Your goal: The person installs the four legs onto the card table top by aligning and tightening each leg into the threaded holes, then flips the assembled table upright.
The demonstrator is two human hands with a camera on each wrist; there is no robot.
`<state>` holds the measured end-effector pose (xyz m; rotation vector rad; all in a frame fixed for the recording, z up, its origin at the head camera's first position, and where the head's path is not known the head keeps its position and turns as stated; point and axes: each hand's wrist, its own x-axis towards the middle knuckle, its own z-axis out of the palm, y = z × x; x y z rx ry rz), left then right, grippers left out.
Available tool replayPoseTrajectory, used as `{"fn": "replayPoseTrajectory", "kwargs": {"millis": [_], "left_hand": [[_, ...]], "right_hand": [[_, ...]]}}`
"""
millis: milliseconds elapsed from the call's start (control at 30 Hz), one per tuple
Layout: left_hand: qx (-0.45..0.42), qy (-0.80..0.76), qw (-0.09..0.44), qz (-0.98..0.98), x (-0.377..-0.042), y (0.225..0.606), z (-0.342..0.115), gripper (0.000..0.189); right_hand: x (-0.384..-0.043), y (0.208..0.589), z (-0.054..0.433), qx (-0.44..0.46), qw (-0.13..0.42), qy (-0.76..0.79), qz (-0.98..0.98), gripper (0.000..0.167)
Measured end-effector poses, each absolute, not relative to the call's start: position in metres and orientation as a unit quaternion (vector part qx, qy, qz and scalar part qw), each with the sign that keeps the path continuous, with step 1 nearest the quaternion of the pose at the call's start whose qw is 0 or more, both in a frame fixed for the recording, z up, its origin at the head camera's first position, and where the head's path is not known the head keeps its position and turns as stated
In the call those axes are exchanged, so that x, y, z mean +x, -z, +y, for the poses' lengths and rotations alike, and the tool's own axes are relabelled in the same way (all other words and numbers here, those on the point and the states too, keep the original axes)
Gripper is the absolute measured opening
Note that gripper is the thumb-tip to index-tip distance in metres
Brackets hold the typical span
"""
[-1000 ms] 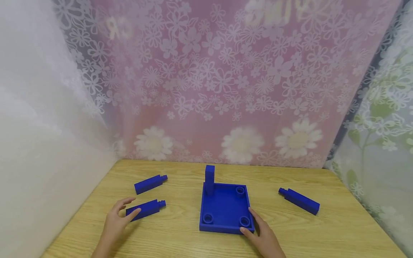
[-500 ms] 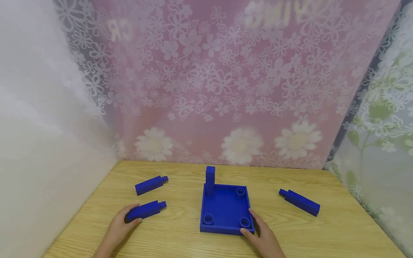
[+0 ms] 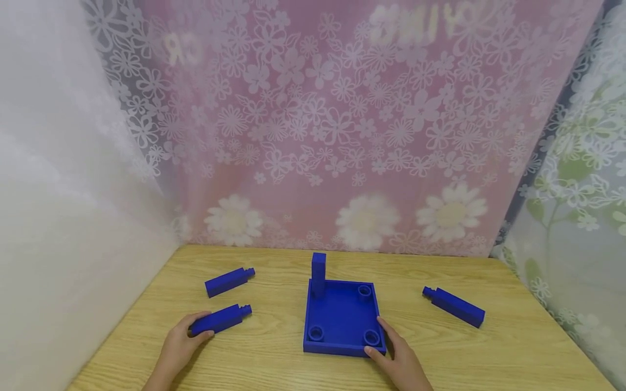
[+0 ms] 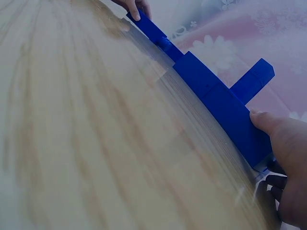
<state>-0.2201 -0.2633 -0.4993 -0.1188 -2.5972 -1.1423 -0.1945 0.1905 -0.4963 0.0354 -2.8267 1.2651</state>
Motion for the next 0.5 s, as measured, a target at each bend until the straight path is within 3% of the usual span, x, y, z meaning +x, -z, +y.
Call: {"fn": "replayPoseTrajectory", "kwargs": {"millis": [300, 500], "left_hand": [[-0.060, 0.387, 0.197, -0.899, -0.2206, 0.4972, -0.2605, 0.041], [-0.060, 0.404, 0.187, -0.893, -0.2226, 0.4919, -0.2559, 0.040]], "right_hand": [[-0.1929, 0.4928, 0.1895, 0.007, 0.020, -0.402, -0.915, 0.085], [-0.1928, 0.4941, 0.1905, 0.008, 0.020, -0.402, -0.915, 0.085]]}}
